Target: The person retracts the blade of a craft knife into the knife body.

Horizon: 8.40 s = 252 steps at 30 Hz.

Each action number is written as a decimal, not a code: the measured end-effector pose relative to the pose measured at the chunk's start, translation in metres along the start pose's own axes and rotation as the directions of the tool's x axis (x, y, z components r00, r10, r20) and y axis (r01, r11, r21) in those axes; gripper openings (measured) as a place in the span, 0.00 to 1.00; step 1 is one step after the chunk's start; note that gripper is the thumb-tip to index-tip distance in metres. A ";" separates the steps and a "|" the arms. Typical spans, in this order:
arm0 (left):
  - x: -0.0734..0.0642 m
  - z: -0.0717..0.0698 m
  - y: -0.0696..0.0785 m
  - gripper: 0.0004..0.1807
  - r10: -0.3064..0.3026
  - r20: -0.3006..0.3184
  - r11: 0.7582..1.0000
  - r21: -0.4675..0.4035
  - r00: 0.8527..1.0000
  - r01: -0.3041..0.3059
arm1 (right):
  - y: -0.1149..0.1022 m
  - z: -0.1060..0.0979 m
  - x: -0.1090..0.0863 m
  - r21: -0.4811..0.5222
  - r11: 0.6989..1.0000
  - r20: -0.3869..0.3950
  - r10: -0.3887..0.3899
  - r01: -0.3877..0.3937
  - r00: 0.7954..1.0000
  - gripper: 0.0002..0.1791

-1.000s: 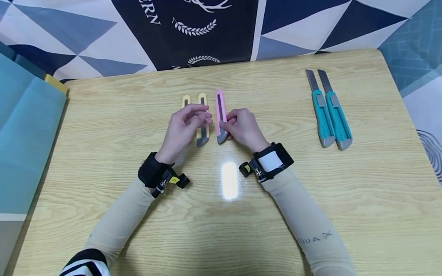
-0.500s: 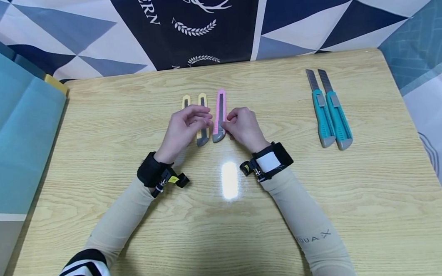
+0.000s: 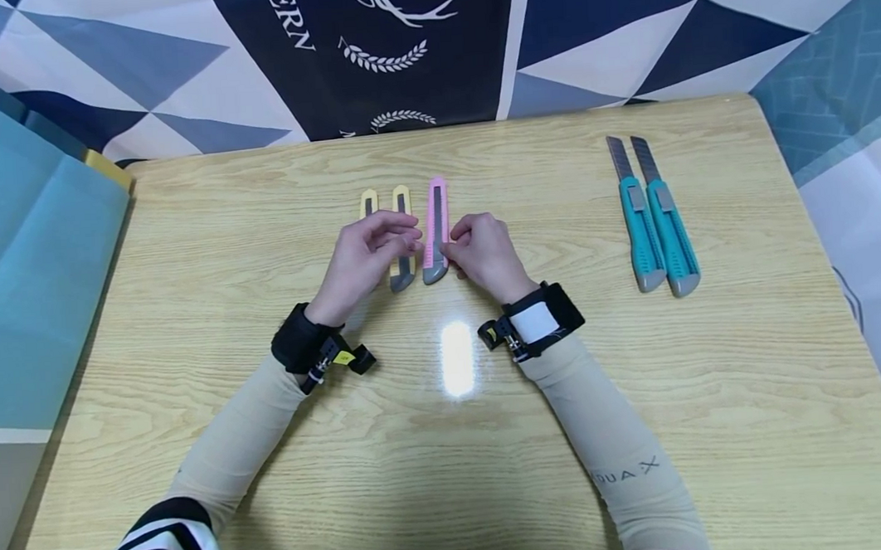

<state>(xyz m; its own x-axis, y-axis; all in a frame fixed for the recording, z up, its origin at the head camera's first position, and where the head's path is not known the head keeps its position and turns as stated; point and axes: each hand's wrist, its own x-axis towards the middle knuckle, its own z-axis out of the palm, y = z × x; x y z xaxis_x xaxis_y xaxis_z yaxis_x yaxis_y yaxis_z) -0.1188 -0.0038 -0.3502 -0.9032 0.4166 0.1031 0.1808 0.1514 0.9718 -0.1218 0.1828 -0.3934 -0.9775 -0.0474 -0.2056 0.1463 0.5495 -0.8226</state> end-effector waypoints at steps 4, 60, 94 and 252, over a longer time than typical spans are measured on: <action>0.004 0.001 -0.016 0.11 0.002 -0.004 1.000 -0.001 1.000 -0.002 | -0.001 -0.001 -0.001 -0.012 1.000 0.004 0.000 0.000 1.000 0.08; -0.004 0.010 0.007 0.09 -0.049 0.091 0.998 -0.023 0.995 0.051 | 0.068 -0.162 -0.031 -0.383 0.803 -0.394 0.305 -0.457 0.867 0.22; -0.028 0.051 0.000 0.08 0.005 0.323 1.000 -0.014 0.946 0.000 | 0.063 -0.154 -0.035 -0.263 0.901 -0.325 0.253 -0.344 0.911 0.22; -0.021 0.097 -0.002 0.13 -0.199 0.197 0.956 -0.175 0.960 0.234 | 0.017 -0.080 -0.044 0.015 0.981 -0.184 -0.189 0.195 0.965 0.17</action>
<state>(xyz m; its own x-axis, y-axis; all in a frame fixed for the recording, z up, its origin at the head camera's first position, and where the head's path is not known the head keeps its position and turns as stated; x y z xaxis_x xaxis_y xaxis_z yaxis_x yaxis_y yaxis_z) -0.0628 0.0745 -0.3747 -0.8262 0.5467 -0.1360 -0.1063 0.0858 0.9906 -0.0883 0.2610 -0.3561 -0.9985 0.0038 0.0548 -0.0449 0.5169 -0.8548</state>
